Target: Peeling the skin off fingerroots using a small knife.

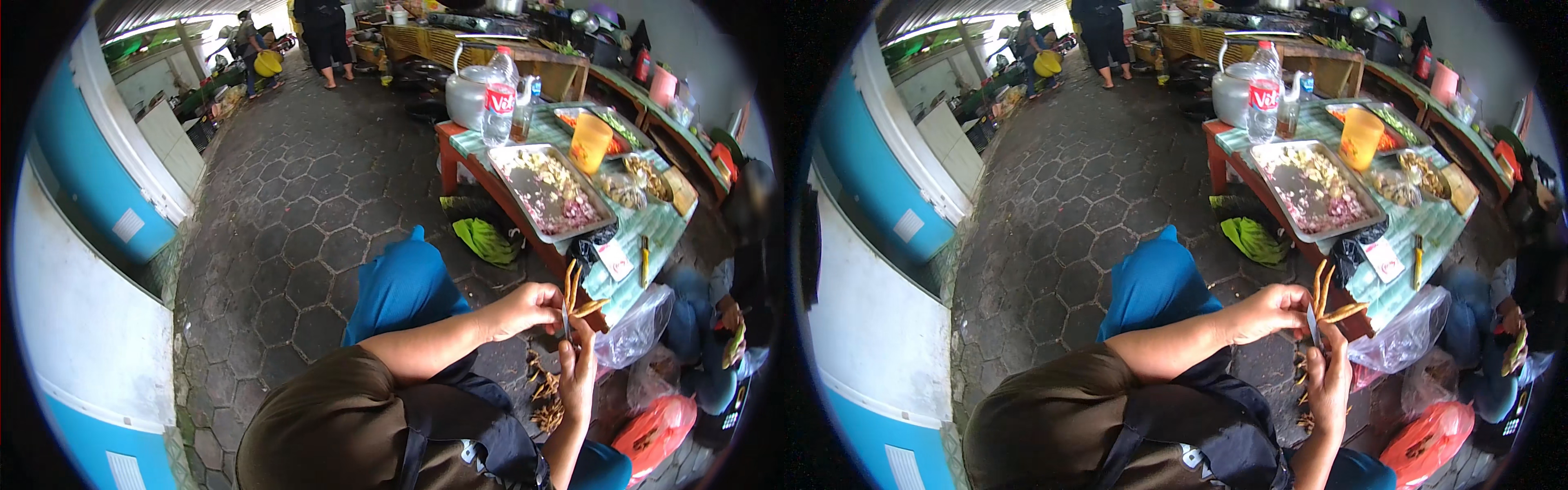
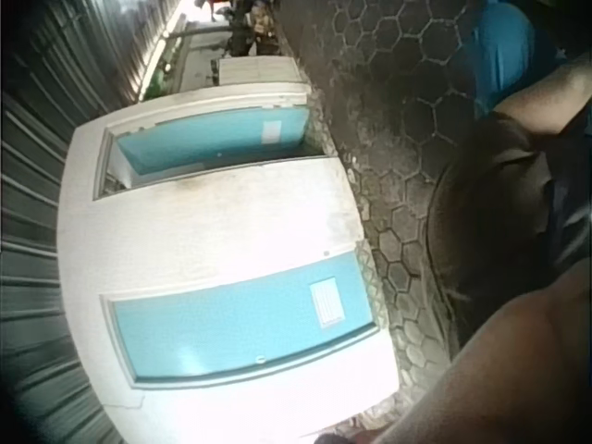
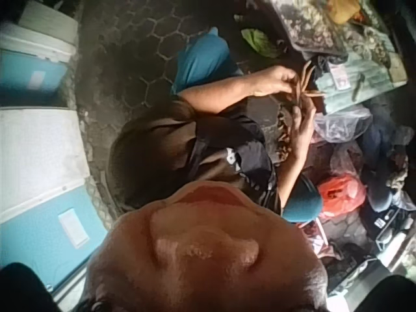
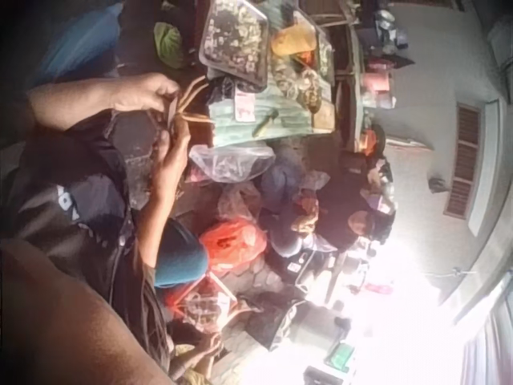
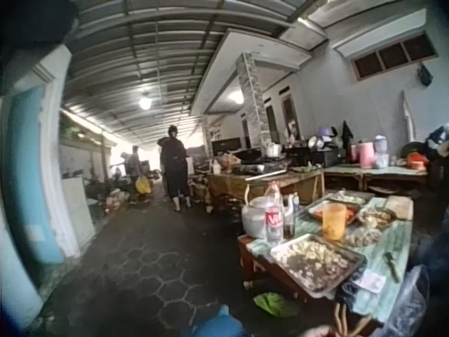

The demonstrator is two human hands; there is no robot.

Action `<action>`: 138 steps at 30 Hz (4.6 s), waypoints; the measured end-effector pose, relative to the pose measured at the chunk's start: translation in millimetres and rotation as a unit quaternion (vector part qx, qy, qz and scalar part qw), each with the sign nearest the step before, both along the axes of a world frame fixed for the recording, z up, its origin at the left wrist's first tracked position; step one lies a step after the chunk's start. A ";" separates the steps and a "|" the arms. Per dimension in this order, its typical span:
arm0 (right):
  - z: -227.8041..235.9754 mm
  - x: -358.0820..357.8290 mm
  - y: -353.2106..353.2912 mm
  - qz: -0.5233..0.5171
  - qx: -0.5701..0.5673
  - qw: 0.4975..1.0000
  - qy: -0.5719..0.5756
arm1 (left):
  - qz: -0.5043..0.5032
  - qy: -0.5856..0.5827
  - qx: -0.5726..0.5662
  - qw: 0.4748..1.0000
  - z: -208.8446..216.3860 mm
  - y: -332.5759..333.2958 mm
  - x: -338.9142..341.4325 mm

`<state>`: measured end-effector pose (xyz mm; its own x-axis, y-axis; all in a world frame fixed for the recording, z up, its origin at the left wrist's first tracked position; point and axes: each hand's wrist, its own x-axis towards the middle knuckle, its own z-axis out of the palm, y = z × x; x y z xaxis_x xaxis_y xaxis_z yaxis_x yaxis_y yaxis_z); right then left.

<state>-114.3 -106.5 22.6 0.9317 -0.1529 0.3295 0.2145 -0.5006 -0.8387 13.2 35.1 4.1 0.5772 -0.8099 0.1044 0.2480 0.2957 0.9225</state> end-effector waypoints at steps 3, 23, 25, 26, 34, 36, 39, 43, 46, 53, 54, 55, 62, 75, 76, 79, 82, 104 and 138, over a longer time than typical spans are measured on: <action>-3.7 -2.7 -0.8 -0.018 0.007 1.000 0.011 | 0.000 -0.012 -0.005 1.000 5.7 -2.1 2.0; -5.0 2.6 5.3 -0.005 0.077 0.997 0.013 | 0.050 0.020 -0.021 0.998 21.1 2.9 -4.2; -4.3 2.3 5.2 -0.030 0.038 0.998 0.045 | 0.061 0.024 -0.019 0.998 19.2 3.0 -4.0; -1.8 2.2 5.7 -0.030 0.040 0.998 0.045 | 0.055 0.019 -0.031 0.998 15.2 4.4 -1.7; -0.6 5.6 7.0 -0.071 -0.015 0.996 0.044 | 0.033 0.062 -0.054 0.996 12.0 4.5 2.7; -14.5 10.0 3.8 -0.061 0.047 0.997 -0.002 | 0.048 0.051 -0.050 0.996 9.3 2.2 4.0; -13.9 10.0 3.1 -0.033 0.188 0.982 -0.005 | 0.075 0.023 -0.029 0.997 8.7 1.4 5.0; -3.3 5.8 6.0 -0.015 0.335 0.940 0.059 | 0.090 0.000 -0.014 0.996 12.9 -3.7 -1.3; -7.3 7.0 8.7 -0.012 0.350 0.935 0.058 | 0.088 -0.005 0.004 0.996 11.1 -7.6 -4.1; -17.2 9.1 13.9 -0.002 0.328 0.943 0.050 | 0.060 0.025 -0.017 0.998 -1.7 -9.0 -1.2; -16.9 8.8 14.1 0.000 0.341 0.939 0.050 | 0.052 0.051 -0.026 0.997 -3.1 -8.5 -0.3; -18.0 8.6 13.2 -0.001 0.340 0.939 0.049 | 0.051 0.051 -0.027 0.997 -4.5 -8.8 0.7; -19.8 9.0 13.2 0.008 0.213 0.977 0.030 | 0.051 0.096 -0.052 0.993 -5.0 -7.8 2.8; -20.8 11.0 4.2 0.001 0.137 0.990 0.043 | 0.058 0.085 -0.029 0.994 1.5 -6.4 8.1; -19.3 10.9 4.3 -0.001 0.144 0.988 0.052 | 0.058 0.084 -0.028 0.994 1.8 -6.7 7.8; -16.2 9.9 5.5 0.011 0.159 0.984 0.083 | 0.080 0.080 -0.037 0.993 2.6 -8.5 4.9; -14.2 8.4 10.3 0.005 0.219 0.970 0.101 | 0.103 -0.002 -0.032 0.994 3.1 -9.9 1.7; -34.7 13.8 6.5 -0.061 0.170 0.983 0.034 | 0.250 -0.368 0.058 0.894 -1.9 -23.4 -6.5; -82.4 36.8 -53.2 -0.295 -0.268 0.870 0.289 | 0.170 -0.343 0.235 0.894 -81.0 -167.7 81.8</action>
